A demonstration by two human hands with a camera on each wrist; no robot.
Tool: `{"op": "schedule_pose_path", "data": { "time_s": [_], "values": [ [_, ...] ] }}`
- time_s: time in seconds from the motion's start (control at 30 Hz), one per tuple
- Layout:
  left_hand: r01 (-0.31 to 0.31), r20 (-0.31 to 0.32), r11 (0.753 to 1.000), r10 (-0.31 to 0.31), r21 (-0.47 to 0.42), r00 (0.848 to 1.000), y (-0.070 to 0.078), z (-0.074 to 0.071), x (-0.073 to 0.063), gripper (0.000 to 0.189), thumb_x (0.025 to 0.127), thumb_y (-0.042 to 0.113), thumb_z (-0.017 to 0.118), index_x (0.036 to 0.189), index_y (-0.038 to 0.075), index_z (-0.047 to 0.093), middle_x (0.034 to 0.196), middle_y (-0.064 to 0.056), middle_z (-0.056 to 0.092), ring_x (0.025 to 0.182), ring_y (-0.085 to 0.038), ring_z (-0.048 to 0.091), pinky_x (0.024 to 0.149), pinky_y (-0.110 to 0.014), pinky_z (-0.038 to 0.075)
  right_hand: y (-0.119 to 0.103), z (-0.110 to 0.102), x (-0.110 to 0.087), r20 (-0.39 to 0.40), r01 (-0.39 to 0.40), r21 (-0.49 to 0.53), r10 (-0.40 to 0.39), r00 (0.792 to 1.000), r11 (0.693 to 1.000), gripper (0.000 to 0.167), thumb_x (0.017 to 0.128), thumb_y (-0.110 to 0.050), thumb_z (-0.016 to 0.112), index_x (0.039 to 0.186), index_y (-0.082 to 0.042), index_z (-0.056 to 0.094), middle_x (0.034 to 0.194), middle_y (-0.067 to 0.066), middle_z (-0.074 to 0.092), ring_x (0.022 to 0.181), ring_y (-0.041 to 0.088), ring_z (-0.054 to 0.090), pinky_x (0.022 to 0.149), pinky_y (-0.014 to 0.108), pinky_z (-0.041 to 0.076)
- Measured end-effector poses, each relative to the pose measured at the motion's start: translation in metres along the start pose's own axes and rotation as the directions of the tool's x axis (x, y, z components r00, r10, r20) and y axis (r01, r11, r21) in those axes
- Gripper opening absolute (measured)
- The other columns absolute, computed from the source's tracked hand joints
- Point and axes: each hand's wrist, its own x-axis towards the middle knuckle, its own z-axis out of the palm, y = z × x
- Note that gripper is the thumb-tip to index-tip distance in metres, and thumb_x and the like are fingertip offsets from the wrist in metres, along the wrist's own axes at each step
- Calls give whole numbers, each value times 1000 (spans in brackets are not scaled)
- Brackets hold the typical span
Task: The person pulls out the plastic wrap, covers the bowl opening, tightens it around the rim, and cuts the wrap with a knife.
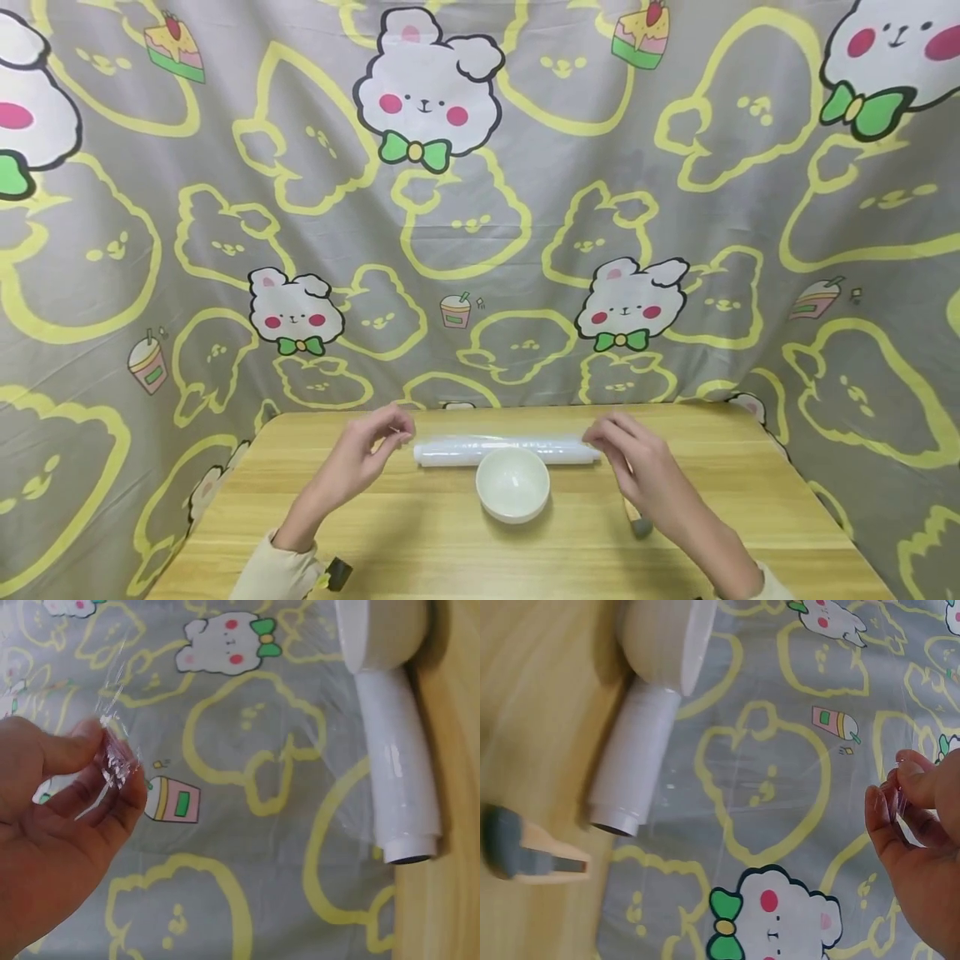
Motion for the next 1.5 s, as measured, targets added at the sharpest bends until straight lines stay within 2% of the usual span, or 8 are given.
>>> {"op": "schedule_pose_path", "data": {
  "time_s": [0.17, 0.27, 0.57, 0.77, 0.9, 1.0, 1.23, 1.5],
  "values": [
    [33, 111, 993, -20, -110, 994, 0, 2, -16, 18, 98, -2, 65, 97, 16, 66, 89, 7, 65, 75, -14, 62, 62, -26, 56, -6, 5, -20, -33, 49, 33, -48, 998, 998, 20, 102, -5, 61, 104, -23, 69, 102, -10, 64, 87, 3, 62, 78, 10, 51],
    [72, 151, 985, -49, -153, 987, 0, 3, -24, 19, 98, 0, 65, 98, 18, 67, 90, 8, 65, 74, -14, 62, 64, -26, 57, -8, 10, -31, -46, 81, 58, -78, 996, 995, 15, 107, -16, 56, 105, -22, 69, 104, -10, 65, 89, 3, 62, 78, 11, 52],
    [-29, 159, 989, 52, -142, 986, 4, 8, -39, 23, 93, -3, 71, 94, 20, 68, 92, 8, 68, 77, -10, 63, 62, -25, 57, -13, 21, -52, -97, 141, 46, -136, 986, 989, 24, 110, -21, 48, 101, -17, 70, 101, -2, 64, 84, 7, 60, 72, 12, 51],
    [-47, 232, 988, 82, -150, 969, 5, 12, -48, 20, 94, 1, 71, 94, 20, 66, 90, 7, 67, 81, -7, 64, 69, -23, 59, -12, 25, -66, -53, 203, 37, -201, 978, 979, 27, 111, -19, 44, 103, -12, 69, 103, 0, 61, 91, 8, 57, 80, 12, 50],
    [-73, 277, 986, 113, -150, 954, 4, 17, -53, 19, 93, 0, 71, 93, 18, 66, 87, 4, 67, 81, -4, 63, 69, -20, 59, -14, 27, -74, -20, 233, 58, -233, 972, 971, 28, 111, -16, 42, 104, -10, 68, 102, 0, 59, 91, 8, 55, 78, 12, 48],
    [-62, 317, 988, 104, -139, 943, 2, 20, -57, 19, 93, 0, 71, 92, 18, 65, 86, 4, 67, 81, -1, 61, 70, -19, 58, -14, 29, -77, -4, 252, 81, -252, 968, 964, 28, 111, -13, 41, 104, -11, 68, 102, 1, 59, 91, 9, 55, 77, 12, 48],
    [2, 382, 991, 50, -133, 923, -1, 27, -65, 15, 93, 0, 72, 90, 14, 66, 84, 2, 68, 81, 3, 59, 70, -18, 58, -8, 36, -88, 34, 233, 89, -237, 971, 968, 27, 111, -15, 41, 105, -16, 67, 102, -4, 58, 90, 5, 54, 74, 11, 47],
    [-45, 416, 994, 81, -95, 906, -10, 39, -72, 21, 84, -11, 73, 87, 8, 67, 81, 1, 68, 79, 5, 56, 69, -12, 54, -2, 44, -100, 122, 195, 83, -204, 971, 977, 25, 111, -21, 42, 103, -23, 66, 104, -8, 56, 91, 3, 52, 73, 10, 44]
  ]
}}
